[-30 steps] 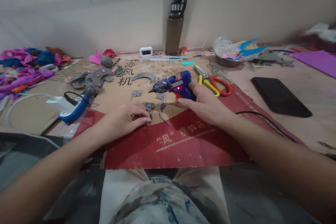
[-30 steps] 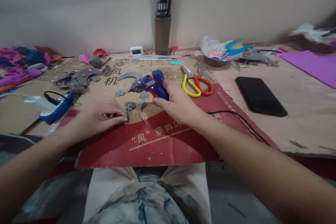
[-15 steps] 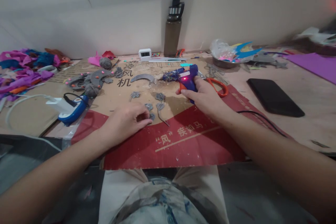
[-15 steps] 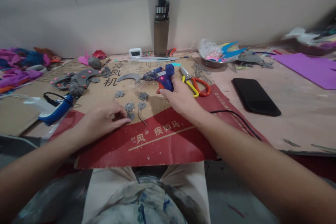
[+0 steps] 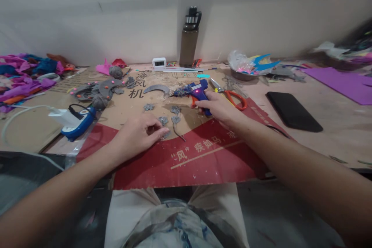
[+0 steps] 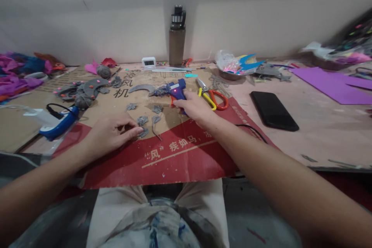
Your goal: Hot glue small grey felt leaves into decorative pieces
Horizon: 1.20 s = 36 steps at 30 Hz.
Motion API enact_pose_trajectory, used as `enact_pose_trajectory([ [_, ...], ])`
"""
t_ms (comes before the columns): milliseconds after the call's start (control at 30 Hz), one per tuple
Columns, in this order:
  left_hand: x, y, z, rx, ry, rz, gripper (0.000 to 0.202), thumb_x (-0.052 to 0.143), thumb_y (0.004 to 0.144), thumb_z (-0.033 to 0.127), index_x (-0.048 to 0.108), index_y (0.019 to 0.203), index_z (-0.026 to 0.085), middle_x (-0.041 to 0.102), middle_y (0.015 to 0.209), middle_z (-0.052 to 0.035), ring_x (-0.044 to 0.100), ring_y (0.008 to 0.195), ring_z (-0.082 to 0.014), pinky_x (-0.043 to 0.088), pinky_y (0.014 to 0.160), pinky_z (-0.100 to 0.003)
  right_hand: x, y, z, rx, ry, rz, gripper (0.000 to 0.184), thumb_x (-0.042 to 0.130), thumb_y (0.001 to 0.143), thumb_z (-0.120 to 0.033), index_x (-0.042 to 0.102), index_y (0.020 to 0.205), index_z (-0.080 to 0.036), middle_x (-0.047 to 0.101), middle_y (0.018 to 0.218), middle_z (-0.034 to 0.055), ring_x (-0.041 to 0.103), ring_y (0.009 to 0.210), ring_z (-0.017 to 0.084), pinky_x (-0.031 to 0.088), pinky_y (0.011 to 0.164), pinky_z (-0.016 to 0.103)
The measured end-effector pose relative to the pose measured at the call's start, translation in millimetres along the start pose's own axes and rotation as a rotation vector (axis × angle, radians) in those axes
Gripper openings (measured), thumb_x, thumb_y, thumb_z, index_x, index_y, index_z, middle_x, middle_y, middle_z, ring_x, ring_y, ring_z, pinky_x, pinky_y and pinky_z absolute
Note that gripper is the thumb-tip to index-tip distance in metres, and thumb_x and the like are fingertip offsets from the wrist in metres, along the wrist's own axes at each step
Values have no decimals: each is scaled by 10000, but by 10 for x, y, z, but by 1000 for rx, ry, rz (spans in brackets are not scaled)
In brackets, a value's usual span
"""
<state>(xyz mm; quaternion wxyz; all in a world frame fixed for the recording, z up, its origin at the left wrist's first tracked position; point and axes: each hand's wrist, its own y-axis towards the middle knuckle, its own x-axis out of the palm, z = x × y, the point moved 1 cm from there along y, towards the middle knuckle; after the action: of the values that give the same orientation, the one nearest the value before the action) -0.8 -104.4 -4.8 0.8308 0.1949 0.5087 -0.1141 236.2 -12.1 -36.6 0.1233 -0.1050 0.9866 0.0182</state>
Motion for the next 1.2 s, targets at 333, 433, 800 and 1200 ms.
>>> enact_pose_trajectory([
  [333, -65, -100, -136, -41, 52, 72, 190, 608, 830, 344, 730, 794, 204, 701, 762, -2, 596, 659, -121, 444, 635, -231, 164, 38, -162, -7, -13, -190, 129, 639, 744, -199, 514, 775, -204, 552, 603, -29, 484, 528, 103, 373, 505, 231],
  [433, -38, -105, -147, -46, 15, 47, 182, 606, 830, 339, 734, 808, 211, 709, 781, 2, 601, 662, -116, 452, 632, -225, 196, 36, -182, 37, 45, -232, 146, 626, 740, -156, 512, 819, -203, 638, 698, 1, 519, 556, 105, 406, 522, 226],
  [800, -27, -142, -191, -68, 17, 83, 236, 568, 858, 388, 735, 827, 225, 725, 824, -2, 638, 739, -139, 482, 713, -246, 198, 123, -171, -99, -296, -227, 159, 579, 816, -337, 600, 873, -189, 659, 867, 48, 569, 734, 165, 452, 624, 270],
  [1200, -90, -353, -232, 48, 63, 53, 232, 528, 888, 311, 739, 898, 213, 748, 920, -27, 669, 890, -167, 511, 844, -282, 444, 59, -398, -243, -645, -327, 155, 541, 865, -322, 587, 908, -179, 645, 978, 91, 575, 909, 232, 415, 783, 332],
])
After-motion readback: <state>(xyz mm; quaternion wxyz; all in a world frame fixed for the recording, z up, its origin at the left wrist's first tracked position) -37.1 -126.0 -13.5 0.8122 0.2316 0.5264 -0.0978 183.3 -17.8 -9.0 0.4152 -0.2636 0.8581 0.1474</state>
